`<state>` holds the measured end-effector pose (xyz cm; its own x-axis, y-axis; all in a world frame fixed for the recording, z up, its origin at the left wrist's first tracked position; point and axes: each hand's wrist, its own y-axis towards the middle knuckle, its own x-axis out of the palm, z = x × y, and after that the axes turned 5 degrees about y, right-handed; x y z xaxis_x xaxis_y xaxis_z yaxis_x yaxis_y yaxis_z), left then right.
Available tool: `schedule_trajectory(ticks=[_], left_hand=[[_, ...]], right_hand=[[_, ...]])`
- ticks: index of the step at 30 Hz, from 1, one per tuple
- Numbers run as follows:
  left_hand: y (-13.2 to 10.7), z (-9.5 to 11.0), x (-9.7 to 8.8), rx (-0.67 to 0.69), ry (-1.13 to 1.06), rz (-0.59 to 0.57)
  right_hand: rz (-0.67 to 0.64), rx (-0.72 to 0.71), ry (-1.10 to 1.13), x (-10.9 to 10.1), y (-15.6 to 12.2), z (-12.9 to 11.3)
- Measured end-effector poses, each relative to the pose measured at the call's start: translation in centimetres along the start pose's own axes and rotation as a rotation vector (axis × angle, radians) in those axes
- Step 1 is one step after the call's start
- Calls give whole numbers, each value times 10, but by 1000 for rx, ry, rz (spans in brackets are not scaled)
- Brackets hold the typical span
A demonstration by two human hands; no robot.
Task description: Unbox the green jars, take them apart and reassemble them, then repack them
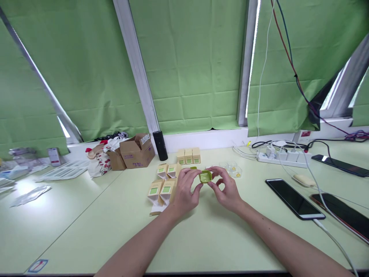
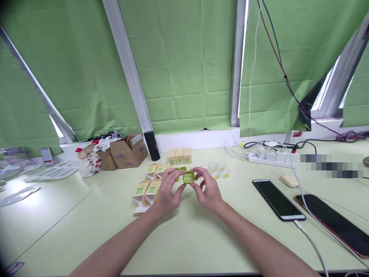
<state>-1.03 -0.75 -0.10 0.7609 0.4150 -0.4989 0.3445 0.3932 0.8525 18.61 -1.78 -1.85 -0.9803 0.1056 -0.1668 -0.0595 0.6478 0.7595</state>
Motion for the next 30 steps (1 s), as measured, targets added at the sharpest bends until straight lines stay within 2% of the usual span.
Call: schedule_trajectory(ticks=[12,18,30], left_hand=[[-3,-8,3,-47,22,-2],[1,-3,1,-151,-28,-9],[5,3,0,-349,-70,-52]], right_hand=[[-8,15,-35,1,2,0],[-29,50,-24,-3,2,-1],[-41,23,-95,-1,0,7]])
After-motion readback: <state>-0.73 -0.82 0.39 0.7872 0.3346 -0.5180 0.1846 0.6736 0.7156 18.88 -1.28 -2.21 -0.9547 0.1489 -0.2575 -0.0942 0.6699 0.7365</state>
